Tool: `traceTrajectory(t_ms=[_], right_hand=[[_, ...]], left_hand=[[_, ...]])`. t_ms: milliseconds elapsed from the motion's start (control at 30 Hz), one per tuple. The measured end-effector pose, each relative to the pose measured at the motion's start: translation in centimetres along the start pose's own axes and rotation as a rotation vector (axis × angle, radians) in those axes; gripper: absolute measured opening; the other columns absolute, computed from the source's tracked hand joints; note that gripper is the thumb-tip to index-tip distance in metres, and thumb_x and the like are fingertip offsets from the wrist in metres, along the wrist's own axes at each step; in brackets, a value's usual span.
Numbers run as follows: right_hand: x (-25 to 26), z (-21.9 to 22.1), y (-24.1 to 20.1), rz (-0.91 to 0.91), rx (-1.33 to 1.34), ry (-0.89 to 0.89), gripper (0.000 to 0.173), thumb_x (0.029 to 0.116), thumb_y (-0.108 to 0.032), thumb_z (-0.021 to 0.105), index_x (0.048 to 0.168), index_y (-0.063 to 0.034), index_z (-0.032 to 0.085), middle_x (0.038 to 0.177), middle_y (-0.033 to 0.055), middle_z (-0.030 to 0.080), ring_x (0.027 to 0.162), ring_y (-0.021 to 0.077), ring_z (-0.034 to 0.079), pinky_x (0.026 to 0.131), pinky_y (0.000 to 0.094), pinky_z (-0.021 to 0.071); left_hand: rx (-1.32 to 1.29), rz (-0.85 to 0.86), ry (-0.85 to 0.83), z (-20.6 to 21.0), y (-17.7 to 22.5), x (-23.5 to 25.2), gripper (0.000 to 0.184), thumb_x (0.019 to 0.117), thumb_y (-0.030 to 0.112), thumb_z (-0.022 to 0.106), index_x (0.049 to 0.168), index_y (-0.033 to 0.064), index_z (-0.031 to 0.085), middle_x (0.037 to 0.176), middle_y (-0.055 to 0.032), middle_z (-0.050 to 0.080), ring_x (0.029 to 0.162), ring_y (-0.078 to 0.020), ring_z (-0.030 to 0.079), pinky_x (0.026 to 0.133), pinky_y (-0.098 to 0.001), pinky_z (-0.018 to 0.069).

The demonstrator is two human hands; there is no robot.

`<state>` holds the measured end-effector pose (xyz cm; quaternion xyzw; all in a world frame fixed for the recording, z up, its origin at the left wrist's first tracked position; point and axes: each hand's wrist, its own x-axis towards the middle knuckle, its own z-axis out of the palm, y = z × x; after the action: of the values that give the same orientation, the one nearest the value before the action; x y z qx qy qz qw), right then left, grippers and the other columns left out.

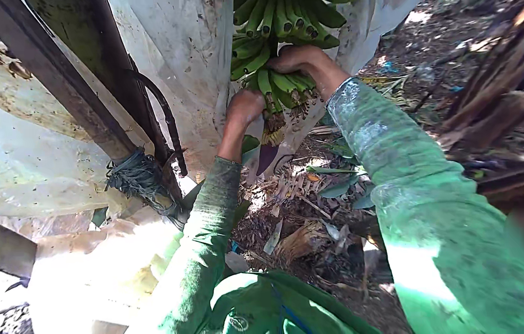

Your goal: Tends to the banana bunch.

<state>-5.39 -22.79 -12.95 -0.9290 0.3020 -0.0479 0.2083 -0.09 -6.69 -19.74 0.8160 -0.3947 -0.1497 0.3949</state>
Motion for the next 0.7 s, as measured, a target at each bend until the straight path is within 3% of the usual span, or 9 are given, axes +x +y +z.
traceTrajectory(t_ms=[67,167,233,300,333,400,433,533,700], right_hand=[[2.1,0.9,-0.2,0.088,-0.073,0.045,0.077,0.0822,-0.063,0.074,0.127,-0.0005,0.066,0.127,0.0247,0.064,0.123,0.0414,0.059,0.101,0.0687,0.0415],[2.7,2.0,-1.4,0.237,-0.155,0.116,0.103,0.0640,-0.069,0.083,0.140,-0.0049,0.058,0.143,0.0269,0.054,0.138,0.0480,0.044,0.108,0.0760,0.0289],[1.7,2.5,-2.5,0.286,-0.211,0.180,0.114,0.0629,-0.076,0.080,0.145,-0.0014,0.052,0.147,0.0292,0.049,0.141,0.0499,0.039,0.109,0.0766,0.0265],[2.1,3.1,-2.9,0.322,-0.235,0.241,0.112,0.0618,-0.069,0.082,0.141,0.0036,0.052,0.145,0.0301,0.050,0.140,0.0491,0.042,0.108,0.0766,0.0275],[2.3,3.4,-3.0,0.329,-0.240,0.247,0.110,0.0618,-0.065,0.084,0.141,0.0049,0.051,0.143,0.0300,0.052,0.138,0.0486,0.044,0.107,0.0761,0.0292],[2.5,3.2,-3.5,0.337,-0.246,0.229,0.111,0.0622,-0.060,0.085,0.144,0.0054,0.047,0.142,0.0305,0.053,0.136,0.0481,0.046,0.107,0.0751,0.0309],[2.5,2.9,-3.7,0.333,-0.258,0.213,0.109,0.0634,-0.059,0.086,0.142,0.0062,0.048,0.140,0.0305,0.054,0.134,0.0479,0.048,0.106,0.0739,0.0338],[2.0,2.3,-3.6,0.301,-0.308,0.171,0.091,0.0669,-0.054,0.087,0.126,0.0095,0.059,0.133,0.0303,0.058,0.128,0.0470,0.054,0.099,0.0708,0.0420],[0.6,1.8,-3.2,0.216,-0.387,0.095,0.075,0.0682,-0.048,0.086,0.115,0.0063,0.065,0.123,0.0279,0.063,0.118,0.0452,0.060,0.091,0.0686,0.0474]], left_hand=[[0.157,0.050,-0.047,0.8,2.2,-1.2,0.028,0.0993,0.021,0.057,0.103,-0.0050,0.068,0.112,-0.0242,0.068,0.109,-0.0381,0.066,0.092,-0.0608,0.0516],[0.297,0.100,-0.100,1.8,2.9,-1.1,0.029,0.0969,0.020,0.063,0.109,-0.0058,0.067,0.116,-0.0249,0.067,0.112,-0.0387,0.065,0.093,-0.0598,0.0516],[0.307,0.084,-0.098,2.4,1.8,-0.8,0.045,0.0960,0.021,0.063,0.131,-0.0054,0.055,0.118,-0.0253,0.066,0.111,-0.0403,0.066,0.092,-0.0602,0.0525],[0.367,0.052,-0.132,3.0,1.3,-1.2,0.070,0.0946,0.022,0.062,0.153,-0.0028,0.033,0.119,-0.0258,0.066,0.110,-0.0419,0.067,0.090,-0.0608,0.0535],[0.404,0.041,-0.151,3.2,1.0,-1.8,0.070,0.0940,0.022,0.062,0.152,-0.0036,0.035,0.118,-0.0261,0.067,0.109,-0.0430,0.067,0.088,-0.0622,0.0534],[0.420,-0.028,-0.198,2.5,0.6,-2.8,0.040,0.0973,0.028,0.060,0.121,-0.0043,0.063,0.112,-0.0261,0.068,0.106,-0.0441,0.066,0.084,-0.0661,0.0510],[0.418,-0.105,-0.226,2.1,0.0,-2.7,0.038,0.1004,0.032,0.056,0.111,-0.0022,0.068,0.114,-0.0260,0.067,0.109,-0.0434,0.065,0.086,-0.0665,0.0501],[0.275,-0.239,-0.064,2.1,-2.0,-1.0,0.045,0.0993,0.032,0.060,0.125,-0.0043,0.063,0.133,-0.0290,0.058,0.122,-0.0434,0.060,0.096,-0.0638,0.0496],[0.215,0.105,0.303,6.5,-1.8,3.6,0.051,0.0975,0.031,0.062,0.137,-0.0013,0.057,0.141,-0.0219,0.055,0.132,-0.0372,0.054,0.105,-0.0526,0.0480]])
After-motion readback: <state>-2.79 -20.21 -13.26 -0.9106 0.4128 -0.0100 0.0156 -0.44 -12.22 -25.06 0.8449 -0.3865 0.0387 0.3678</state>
